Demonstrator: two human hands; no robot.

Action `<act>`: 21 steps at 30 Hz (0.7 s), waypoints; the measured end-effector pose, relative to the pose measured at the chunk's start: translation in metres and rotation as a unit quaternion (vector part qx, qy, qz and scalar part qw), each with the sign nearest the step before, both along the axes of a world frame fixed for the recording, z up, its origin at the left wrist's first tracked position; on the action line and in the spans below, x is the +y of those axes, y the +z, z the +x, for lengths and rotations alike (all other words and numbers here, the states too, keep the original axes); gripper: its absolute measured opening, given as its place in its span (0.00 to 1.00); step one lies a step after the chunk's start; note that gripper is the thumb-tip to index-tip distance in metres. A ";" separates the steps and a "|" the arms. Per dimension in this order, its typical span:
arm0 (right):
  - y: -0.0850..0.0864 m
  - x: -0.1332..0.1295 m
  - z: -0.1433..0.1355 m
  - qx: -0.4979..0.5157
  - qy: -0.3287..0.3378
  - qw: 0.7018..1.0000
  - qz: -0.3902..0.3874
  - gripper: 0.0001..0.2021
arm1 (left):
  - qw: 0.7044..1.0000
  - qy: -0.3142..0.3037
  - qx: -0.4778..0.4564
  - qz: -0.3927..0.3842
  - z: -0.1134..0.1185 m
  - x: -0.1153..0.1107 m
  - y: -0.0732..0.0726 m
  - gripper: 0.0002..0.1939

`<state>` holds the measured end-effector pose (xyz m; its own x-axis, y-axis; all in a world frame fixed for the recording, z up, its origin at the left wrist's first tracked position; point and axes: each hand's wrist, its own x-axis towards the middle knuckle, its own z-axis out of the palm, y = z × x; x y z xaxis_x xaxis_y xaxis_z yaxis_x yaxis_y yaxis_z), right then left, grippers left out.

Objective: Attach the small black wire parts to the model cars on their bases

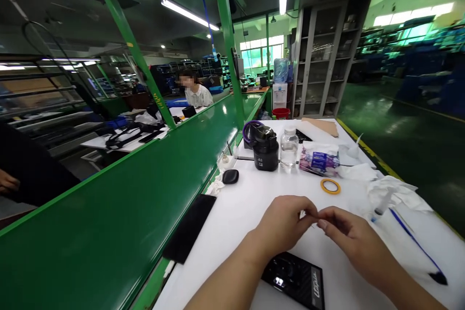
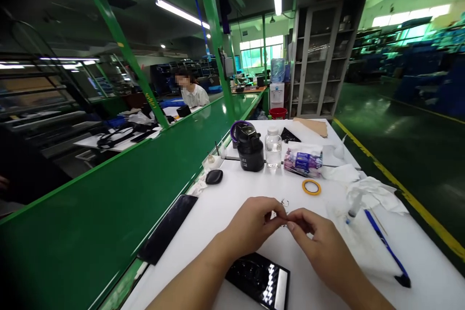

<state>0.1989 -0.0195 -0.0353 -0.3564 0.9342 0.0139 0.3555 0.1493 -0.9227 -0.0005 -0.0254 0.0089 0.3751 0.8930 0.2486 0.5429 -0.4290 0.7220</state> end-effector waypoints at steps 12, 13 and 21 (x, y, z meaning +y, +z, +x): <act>0.021 -0.005 -0.009 0.002 -0.012 0.997 0.077 0.10 | 0.999 0.037 0.007 -0.023 0.004 0.002 0.004 0.02; 0.022 -0.006 -0.010 0.009 -0.014 0.996 0.090 0.09 | 0.999 0.036 0.008 -0.010 0.004 0.002 0.004 0.03; 0.026 -0.007 -0.011 0.050 -0.033 0.993 0.106 0.06 | 0.999 -0.002 0.008 0.051 0.002 0.000 0.002 0.05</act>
